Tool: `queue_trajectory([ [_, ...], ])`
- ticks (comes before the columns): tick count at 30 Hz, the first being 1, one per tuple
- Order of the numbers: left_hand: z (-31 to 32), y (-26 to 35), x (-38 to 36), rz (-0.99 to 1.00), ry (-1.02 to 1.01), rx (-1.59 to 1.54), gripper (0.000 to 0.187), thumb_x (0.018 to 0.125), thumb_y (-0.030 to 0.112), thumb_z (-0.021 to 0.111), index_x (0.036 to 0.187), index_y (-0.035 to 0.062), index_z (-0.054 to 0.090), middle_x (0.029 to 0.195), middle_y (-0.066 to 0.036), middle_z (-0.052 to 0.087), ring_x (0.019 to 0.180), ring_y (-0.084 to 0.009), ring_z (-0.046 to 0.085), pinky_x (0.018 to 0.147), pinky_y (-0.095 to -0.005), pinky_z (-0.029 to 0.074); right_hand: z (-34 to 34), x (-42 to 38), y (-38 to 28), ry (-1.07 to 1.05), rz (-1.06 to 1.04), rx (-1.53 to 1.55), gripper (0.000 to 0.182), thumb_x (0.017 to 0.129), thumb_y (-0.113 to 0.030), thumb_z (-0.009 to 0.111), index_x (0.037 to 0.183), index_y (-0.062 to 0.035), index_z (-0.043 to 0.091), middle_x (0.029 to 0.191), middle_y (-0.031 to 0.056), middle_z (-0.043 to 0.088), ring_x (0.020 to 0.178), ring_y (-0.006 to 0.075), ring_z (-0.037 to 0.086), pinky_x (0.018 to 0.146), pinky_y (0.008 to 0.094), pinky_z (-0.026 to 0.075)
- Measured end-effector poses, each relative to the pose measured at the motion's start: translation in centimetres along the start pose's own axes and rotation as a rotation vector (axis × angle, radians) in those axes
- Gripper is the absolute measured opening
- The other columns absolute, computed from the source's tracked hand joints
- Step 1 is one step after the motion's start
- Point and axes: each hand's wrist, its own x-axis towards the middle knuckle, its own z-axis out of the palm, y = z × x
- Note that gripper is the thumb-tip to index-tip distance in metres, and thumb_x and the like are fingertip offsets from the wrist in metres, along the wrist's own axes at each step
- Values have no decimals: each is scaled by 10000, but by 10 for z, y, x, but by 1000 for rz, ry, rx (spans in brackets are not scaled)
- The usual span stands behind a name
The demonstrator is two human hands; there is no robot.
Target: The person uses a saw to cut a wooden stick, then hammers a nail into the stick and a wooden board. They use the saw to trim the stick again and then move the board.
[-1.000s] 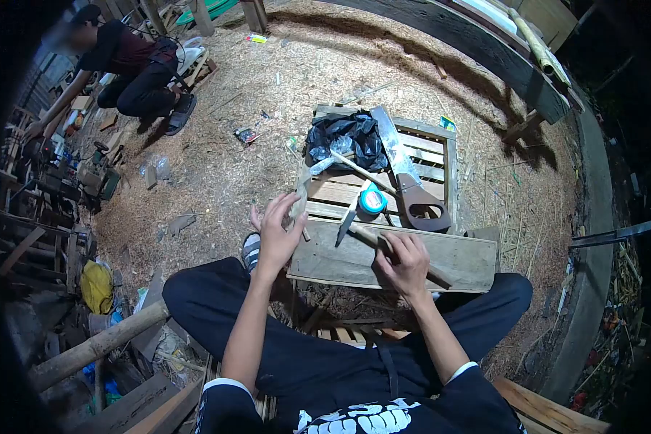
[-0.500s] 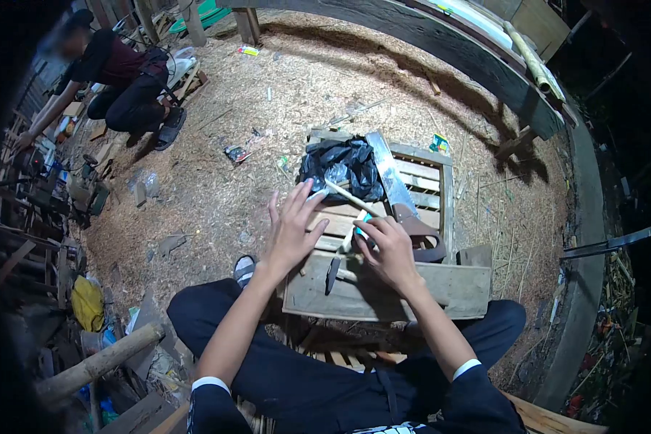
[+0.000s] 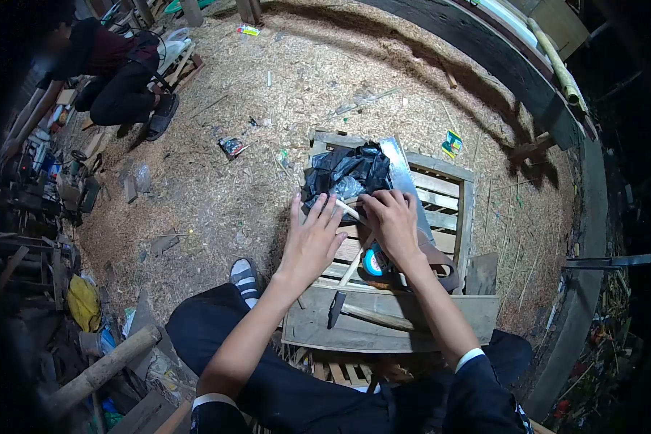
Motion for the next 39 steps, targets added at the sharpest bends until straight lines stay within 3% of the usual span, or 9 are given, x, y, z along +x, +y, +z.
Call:
queue_trajectory([
  [6,5,-1,-2,14,-26,9,441,1029,324,619,1362,35,636,1575,-177,510,1514,-322,408,1278,-657,99,14,0,-5,4,125,-39,216,927,-230,737,1130,-159,753,1068,38,672,1056,257,607,961,496,388],
  [12,7,2,-3,9,24,-18,420,1018,311,638,1340,42,640,1571,-179,514,1515,-329,402,1270,-674,91,10,0,-6,133,126,101,198,916,-237,755,1091,-144,752,1030,39,682,1043,268,614,962,496,386],
  [17,4,2,-4,8,15,-34,431,1007,312,653,1339,38,639,1569,-180,516,1523,-331,392,1265,-683,86,21,5,-15,110,126,-24,169,910,-227,760,1053,-138,751,1020,46,686,1040,274,611,961,507,385],
  [25,-7,-2,-11,3,63,-144,465,997,282,667,1394,42,628,1565,-168,531,1523,-320,402,1269,-674,56,-15,0,-30,260,50,101,184,853,-155,820,1021,-157,744,1019,-13,755,1043,198,671,1045,494,339],
  [29,-29,-2,-19,-17,146,-159,463,1000,274,675,1413,69,631,1534,-142,576,1518,-287,421,1267,-669,31,-45,-37,-75,143,54,363,235,826,-114,819,1048,-148,752,1046,6,759,1056,219,662,1054,488,344],
  [31,-42,-6,-32,-52,157,-155,464,995,256,682,1421,80,634,1521,-125,592,1507,-274,439,1269,-658,24,-47,-66,-92,-23,19,437,248,812,-114,828,1049,-146,764,1057,5,758,1048,225,656,1041,482,357],
  [33,-48,-7,-54,-60,177,-158,412,991,190,664,1385,70,647,1476,-139,615,1470,-296,472,1270,-667,82,-39,-87,-108,-90,-17,477,271,782,-115,848,1044,-140,783,1075,1,755,1054,218,648,1051,471,352],
  [37,-52,-2,-110,-105,163,-193,391,975,178,687,1353,78,670,1442,-141,635,1446,-300,495,1266,-657,103,-35,-102,-124,-126,-4,422,259,797,-145,840,1051,-171,797,1053,10,708,1108,222,617,1029,464,357],
  [39,-48,4,-135,-194,52,-247,401,974,207,711,1359,100,681,1490,-122,613,1488,-289,459,1284,-599,81,-36,-100,-130,-117,-17,371,244,802,-145,827,1040,-197,810,1013,7,696,1105,225,612,1022,473,357],
])
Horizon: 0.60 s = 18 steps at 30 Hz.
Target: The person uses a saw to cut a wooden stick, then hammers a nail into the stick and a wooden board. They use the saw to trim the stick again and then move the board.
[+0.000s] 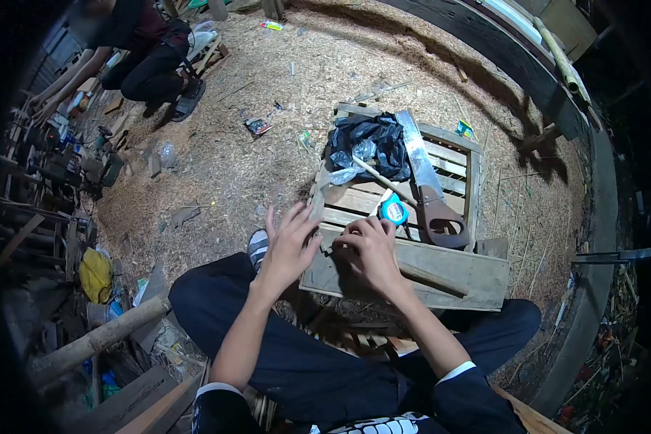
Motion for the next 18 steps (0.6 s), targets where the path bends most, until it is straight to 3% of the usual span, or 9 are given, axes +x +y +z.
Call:
queue_trajectory([
  [3,8,-2,-27,7,2,-42,417,949,245,752,1340,111,698,1497,-121,609,1488,-293,457,1285,-593,86,3,6,-8,-77,39,-175,228,785,-111,793,994,-192,827,1000,37,712,1091,253,623,1026,551,367],
  [7,16,-8,-33,4,28,-100,427,899,289,808,1287,125,737,1478,-123,627,1460,-294,491,1284,-594,109,6,5,-19,-104,109,-212,213,798,-110,787,996,-181,823,987,42,716,1088,256,624,1031,554,358],
  [12,21,-11,-23,16,75,-109,394,863,311,837,1218,151,780,1444,-121,651,1441,-291,512,1280,-597,135,19,-7,-20,128,195,-137,380,802,-163,829,1178,-153,777,1023,20,758,1120,245,622,1065,522,312],
  [18,26,-15,-17,5,62,-140,293,850,319,845,1098,165,826,1413,-113,669,1423,-284,528,1271,-594,157,30,-17,-22,226,250,-47,443,810,-205,856,1237,-147,752,1096,15,761,1154,221,612,1102,498,288],
])
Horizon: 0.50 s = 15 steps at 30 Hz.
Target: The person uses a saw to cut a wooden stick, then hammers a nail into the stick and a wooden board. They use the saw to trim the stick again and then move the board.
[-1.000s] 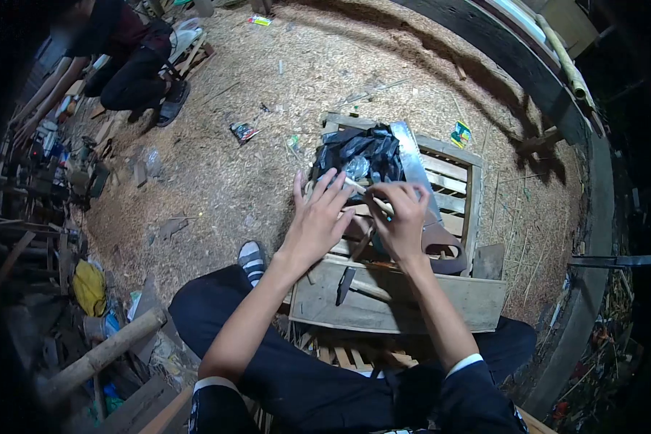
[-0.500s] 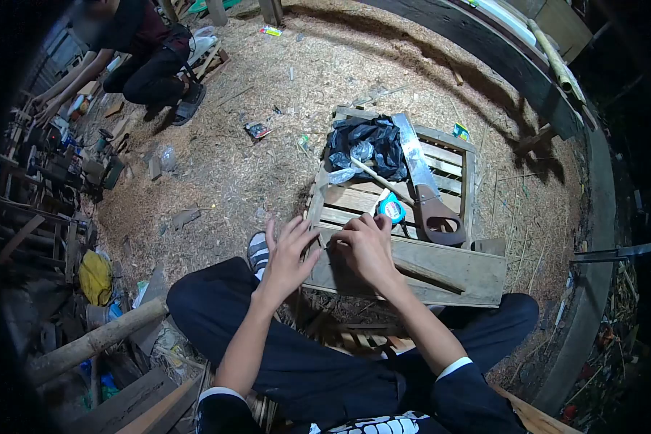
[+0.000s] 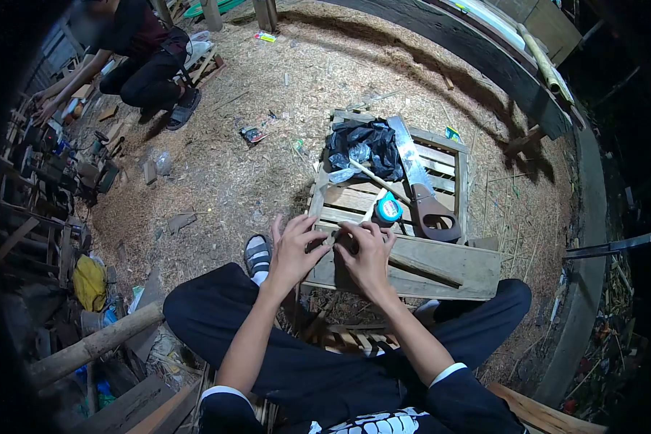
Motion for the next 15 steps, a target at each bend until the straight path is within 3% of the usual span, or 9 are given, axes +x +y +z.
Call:
queue_trajectory([
  [6,-2,2,3,25,-1,6,198,854,297,836,995,157,832,1375,-124,687,1400,-290,543,1255,-614,182,0,-1,1,-25,24,-1,423,804,-235,870,1202,-143,758,1084,22,751,1157,217,622,1116,499,280],
  [15,-9,6,8,-15,-28,-22,520,821,322,864,1273,97,735,1381,-118,695,1354,-284,599,1258,-570,233,1,-5,-2,23,28,3,454,803,-224,878,1231,-147,745,1081,20,753,1153,219,632,1092,517,301],
])
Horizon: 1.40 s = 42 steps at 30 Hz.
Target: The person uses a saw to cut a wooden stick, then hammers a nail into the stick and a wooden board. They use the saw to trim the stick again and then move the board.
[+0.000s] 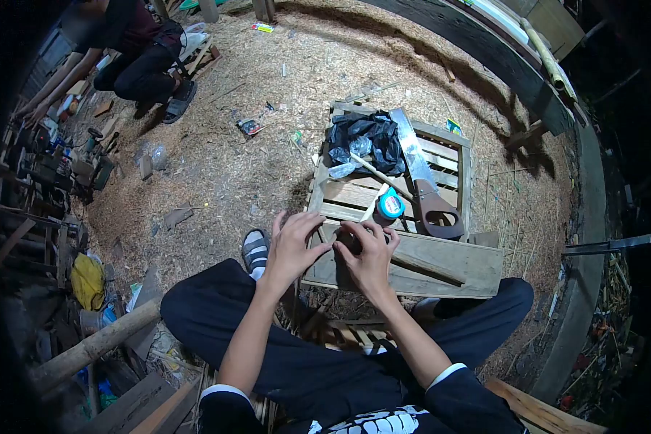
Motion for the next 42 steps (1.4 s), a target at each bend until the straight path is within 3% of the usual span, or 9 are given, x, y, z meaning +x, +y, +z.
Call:
queue_trajectory([
  [13,0,-3,1,-38,-39,-1,493,799,354,886,1200,91,773,1381,-114,710,1361,-256,606,1264,-557,234,0,-1,2,0,30,-1,401,807,-251,877,1173,-144,755,1060,25,755,1140,225,640,1081,523,299],
  [25,-8,-5,7,-58,-98,-11,516,774,353,899,1198,85,779,1404,-108,699,1382,-239,594,1275,-557,213,0,-1,2,-24,28,23,463,812,-276,876,1246,-178,749,1068,-1,763,1169,200,622,1087,533,268],
  [36,-13,-9,6,-56,-135,-59,481,805,305,874,1229,103,777,1413,-114,695,1402,-243,579,1282,-543,184,3,-4,1,-20,71,21,429,770,-325,897,1146,-167,763,1098,53,733,1208,231,613,1101,567,249],
  [42,-14,-9,7,-47,-143,-70,440,830,285,849,1223,99,779,1409,-114,697,1402,-242,579,1283,-554,174,2,-5,-4,-19,56,-8,408,751,-315,895,1111,-175,763,1083,20,746,1220,229,612,1102,565,244],
])
